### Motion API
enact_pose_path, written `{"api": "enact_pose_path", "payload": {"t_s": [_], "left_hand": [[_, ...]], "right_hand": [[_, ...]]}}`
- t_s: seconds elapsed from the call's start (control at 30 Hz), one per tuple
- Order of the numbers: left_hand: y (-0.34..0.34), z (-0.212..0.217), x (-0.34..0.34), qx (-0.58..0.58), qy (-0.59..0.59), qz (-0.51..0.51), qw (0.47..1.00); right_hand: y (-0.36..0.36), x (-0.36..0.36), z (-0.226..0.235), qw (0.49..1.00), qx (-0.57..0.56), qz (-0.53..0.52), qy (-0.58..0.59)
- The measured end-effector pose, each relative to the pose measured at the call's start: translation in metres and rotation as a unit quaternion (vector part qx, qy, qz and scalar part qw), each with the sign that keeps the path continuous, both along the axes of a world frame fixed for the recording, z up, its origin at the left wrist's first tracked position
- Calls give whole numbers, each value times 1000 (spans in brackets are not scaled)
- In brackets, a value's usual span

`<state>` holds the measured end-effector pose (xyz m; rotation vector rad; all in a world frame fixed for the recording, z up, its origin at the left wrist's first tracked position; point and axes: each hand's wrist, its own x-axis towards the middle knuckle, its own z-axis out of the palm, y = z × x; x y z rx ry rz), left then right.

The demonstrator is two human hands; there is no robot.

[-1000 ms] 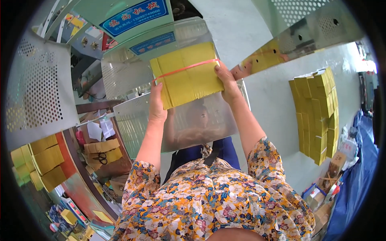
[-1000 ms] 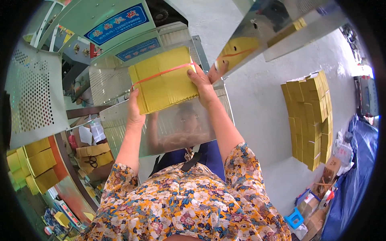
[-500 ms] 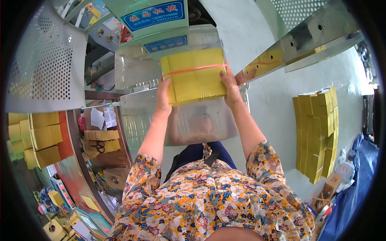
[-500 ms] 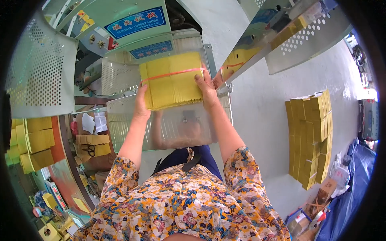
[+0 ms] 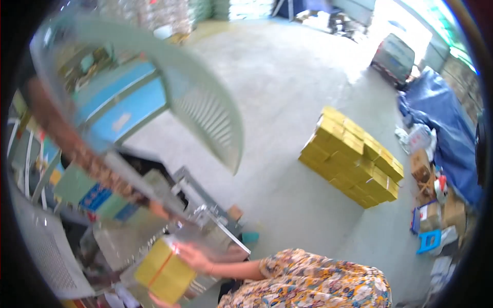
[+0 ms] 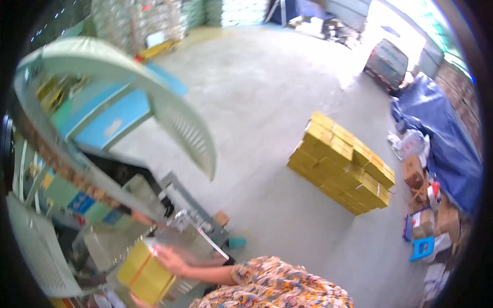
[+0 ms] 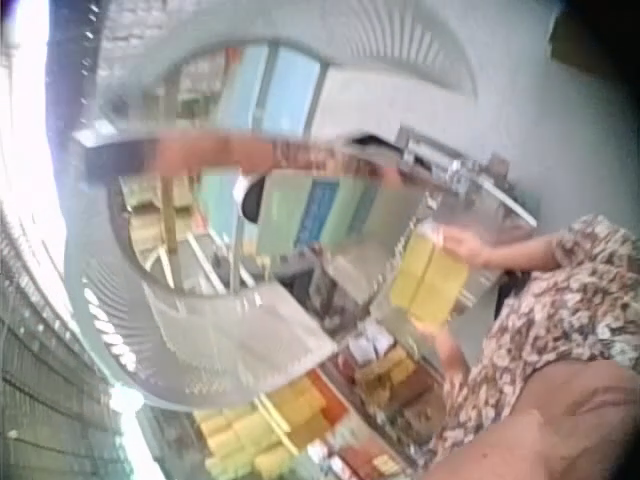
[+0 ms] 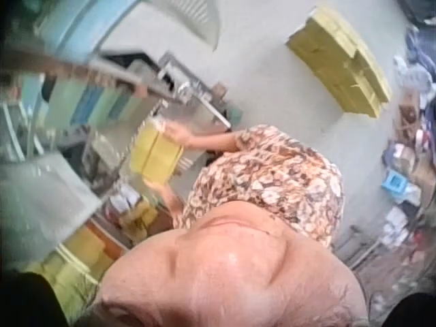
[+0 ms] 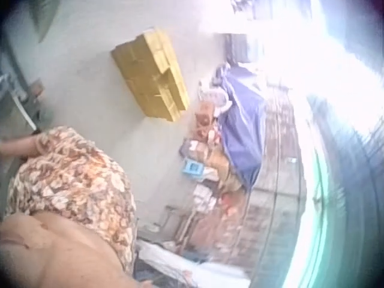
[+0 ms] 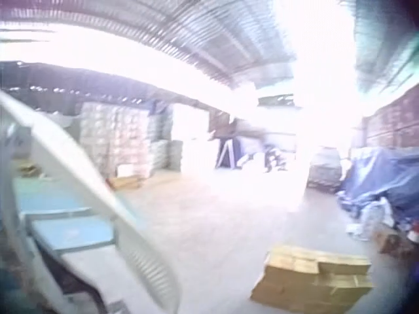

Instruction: The recorder weighs stacks of yellow paper on a digital scale and then uses a banding machine to secure them with rubber bands or ties.

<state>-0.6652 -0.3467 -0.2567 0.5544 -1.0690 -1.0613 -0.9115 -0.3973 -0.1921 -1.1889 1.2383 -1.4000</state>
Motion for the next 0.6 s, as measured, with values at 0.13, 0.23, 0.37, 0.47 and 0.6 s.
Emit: {"api": "enact_pose_path", "payload": {"t_s": [0.13,0.23,0.37,0.47,0.6], "left_hand": [[-63,-15,-95,40,23,-48,998],[-73,19,-123,96,5,-50,994],[-64,76,-128,184,-34,-40,982],[-58,126,-120,245,-61,-28,967],[-41,179,-108,333,-95,-3,938]], "right_hand": [[7,-41,26,993,10,-15,119],[4,-48,38,990,31,15,137],[0,-55,49,986,43,5,158],[-1,-57,51,985,74,-5,157],[1,-50,44,986,9,-96,138]]}}
